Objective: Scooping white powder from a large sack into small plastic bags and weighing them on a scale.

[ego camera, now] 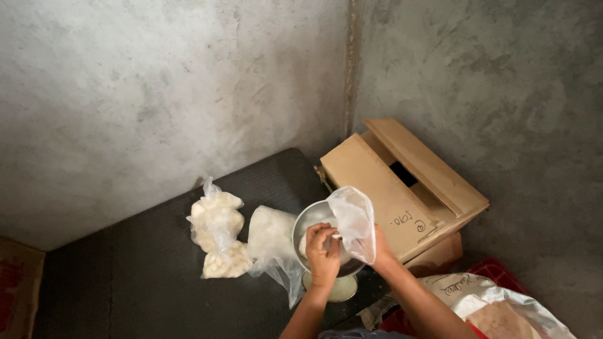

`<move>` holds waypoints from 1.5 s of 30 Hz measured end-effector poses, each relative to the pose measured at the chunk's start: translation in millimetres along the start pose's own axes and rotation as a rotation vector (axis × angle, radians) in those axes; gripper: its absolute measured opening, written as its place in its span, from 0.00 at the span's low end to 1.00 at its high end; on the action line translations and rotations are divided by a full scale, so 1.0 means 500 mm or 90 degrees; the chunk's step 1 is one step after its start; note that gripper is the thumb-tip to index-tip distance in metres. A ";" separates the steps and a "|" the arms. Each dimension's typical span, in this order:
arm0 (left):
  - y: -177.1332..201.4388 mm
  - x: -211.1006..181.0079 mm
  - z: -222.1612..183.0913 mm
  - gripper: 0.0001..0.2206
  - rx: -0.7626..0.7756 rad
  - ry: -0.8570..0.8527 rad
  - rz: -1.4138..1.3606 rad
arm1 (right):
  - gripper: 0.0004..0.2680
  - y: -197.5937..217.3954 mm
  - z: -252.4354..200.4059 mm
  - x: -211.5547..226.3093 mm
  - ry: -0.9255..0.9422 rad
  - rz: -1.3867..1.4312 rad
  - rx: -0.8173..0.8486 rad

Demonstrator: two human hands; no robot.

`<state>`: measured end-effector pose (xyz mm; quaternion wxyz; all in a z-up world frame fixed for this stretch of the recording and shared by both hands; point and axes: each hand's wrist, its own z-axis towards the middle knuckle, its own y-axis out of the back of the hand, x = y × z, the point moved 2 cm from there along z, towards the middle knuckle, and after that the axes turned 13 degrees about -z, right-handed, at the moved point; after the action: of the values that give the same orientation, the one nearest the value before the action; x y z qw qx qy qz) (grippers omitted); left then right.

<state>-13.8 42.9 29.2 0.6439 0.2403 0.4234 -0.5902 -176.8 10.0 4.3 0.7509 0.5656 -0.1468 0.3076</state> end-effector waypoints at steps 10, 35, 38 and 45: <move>0.018 0.006 -0.010 0.06 0.067 -0.006 0.005 | 0.05 0.038 0.001 0.070 -0.055 -0.131 -0.010; 0.027 -0.059 0.006 0.06 0.026 0.062 0.048 | 0.03 0.063 -0.036 0.123 -0.018 0.073 -0.074; 0.036 -0.033 0.017 0.03 0.021 0.054 0.065 | 0.03 0.051 -0.035 0.120 -0.003 0.124 -0.060; 0.045 -0.013 0.003 0.09 0.075 -0.124 0.160 | 0.03 0.014 -0.008 0.059 -0.214 0.450 0.017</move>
<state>8.7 49.5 30.9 0.7353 0.2706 0.2901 -0.5495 -158.9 23.7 25.2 0.5567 0.5324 -0.4496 0.4522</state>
